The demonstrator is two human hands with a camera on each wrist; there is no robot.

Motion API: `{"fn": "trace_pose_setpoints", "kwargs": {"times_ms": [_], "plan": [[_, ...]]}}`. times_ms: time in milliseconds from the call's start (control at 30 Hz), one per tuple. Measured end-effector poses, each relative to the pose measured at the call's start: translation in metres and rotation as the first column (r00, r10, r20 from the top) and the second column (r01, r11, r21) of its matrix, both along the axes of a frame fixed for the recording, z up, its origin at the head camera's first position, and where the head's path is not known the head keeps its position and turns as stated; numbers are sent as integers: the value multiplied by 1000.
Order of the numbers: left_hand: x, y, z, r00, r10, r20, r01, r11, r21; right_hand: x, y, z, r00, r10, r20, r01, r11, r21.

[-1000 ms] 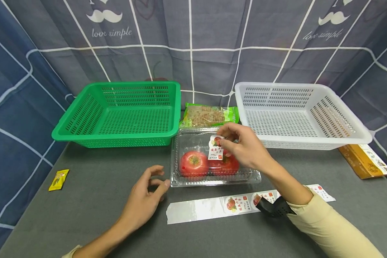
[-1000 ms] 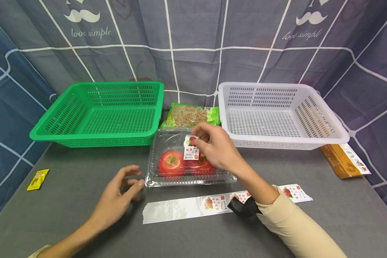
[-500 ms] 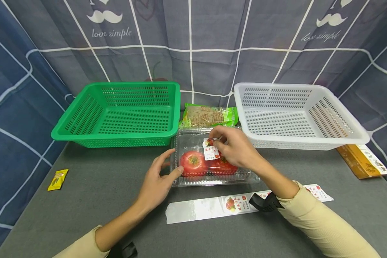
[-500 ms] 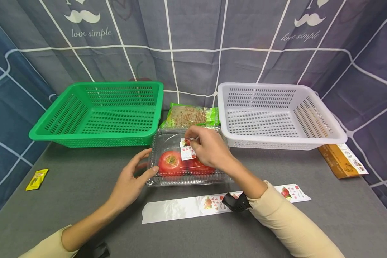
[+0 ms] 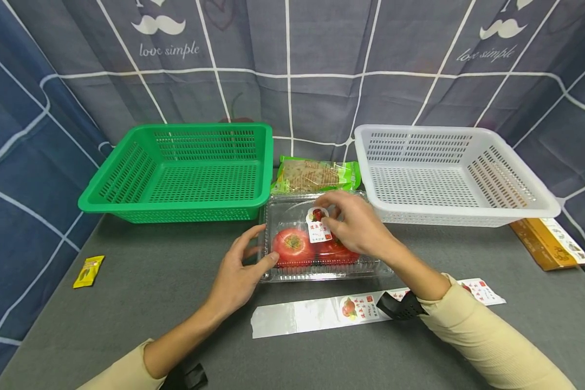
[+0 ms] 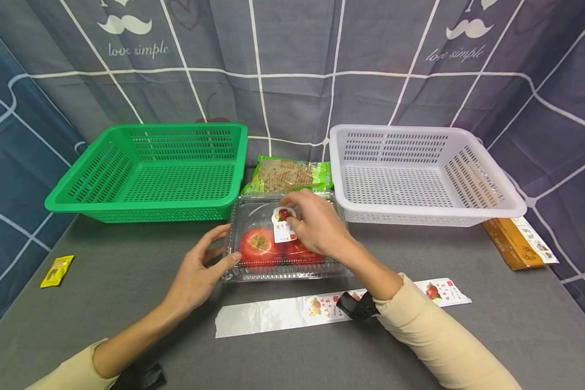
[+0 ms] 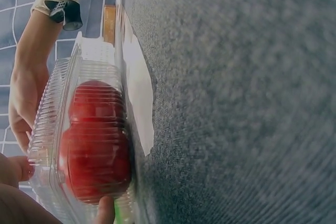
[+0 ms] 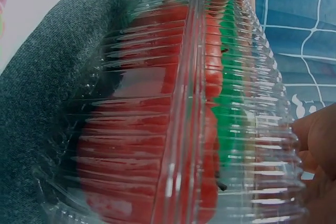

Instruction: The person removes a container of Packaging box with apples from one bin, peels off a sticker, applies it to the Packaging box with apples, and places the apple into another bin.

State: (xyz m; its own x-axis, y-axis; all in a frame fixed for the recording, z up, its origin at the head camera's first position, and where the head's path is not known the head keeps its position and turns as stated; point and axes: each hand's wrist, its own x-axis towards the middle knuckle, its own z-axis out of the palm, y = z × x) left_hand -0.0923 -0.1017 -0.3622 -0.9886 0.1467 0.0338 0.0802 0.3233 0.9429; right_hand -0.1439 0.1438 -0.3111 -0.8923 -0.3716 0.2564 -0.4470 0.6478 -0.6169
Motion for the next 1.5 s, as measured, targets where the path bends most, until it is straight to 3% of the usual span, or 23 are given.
{"fn": "trace_pose_setpoints", "kwargs": {"times_ms": [333, 567, 933, 1267, 1500], "plan": [[-1, 0, -1, 1000, -8, -11, 8, 1000, 4, 12, 7, -1, 999, -29, -16, 28, 999, -42], [0, 0, -1, 1000, -1, -9, 1, 1000, 0, 18, 14, -7, 999, 23, -43, -24, 999, -33], [0, -1, -1, 1000, 2, -17, -2, 1000, -10, 20, 12, -16, 994, 69, -82, -62, 995, 81], [0, -1, -2, 1000, 3, -15, -3, 1000, -8, 18, 11, -19, 994, 36, -103, -27, 996, 89], [0, -1, -2, 1000, 4, -13, -4, 1000, -4, 17, 10, -21, 987, 58, -150, -37, 990, 136]]}}
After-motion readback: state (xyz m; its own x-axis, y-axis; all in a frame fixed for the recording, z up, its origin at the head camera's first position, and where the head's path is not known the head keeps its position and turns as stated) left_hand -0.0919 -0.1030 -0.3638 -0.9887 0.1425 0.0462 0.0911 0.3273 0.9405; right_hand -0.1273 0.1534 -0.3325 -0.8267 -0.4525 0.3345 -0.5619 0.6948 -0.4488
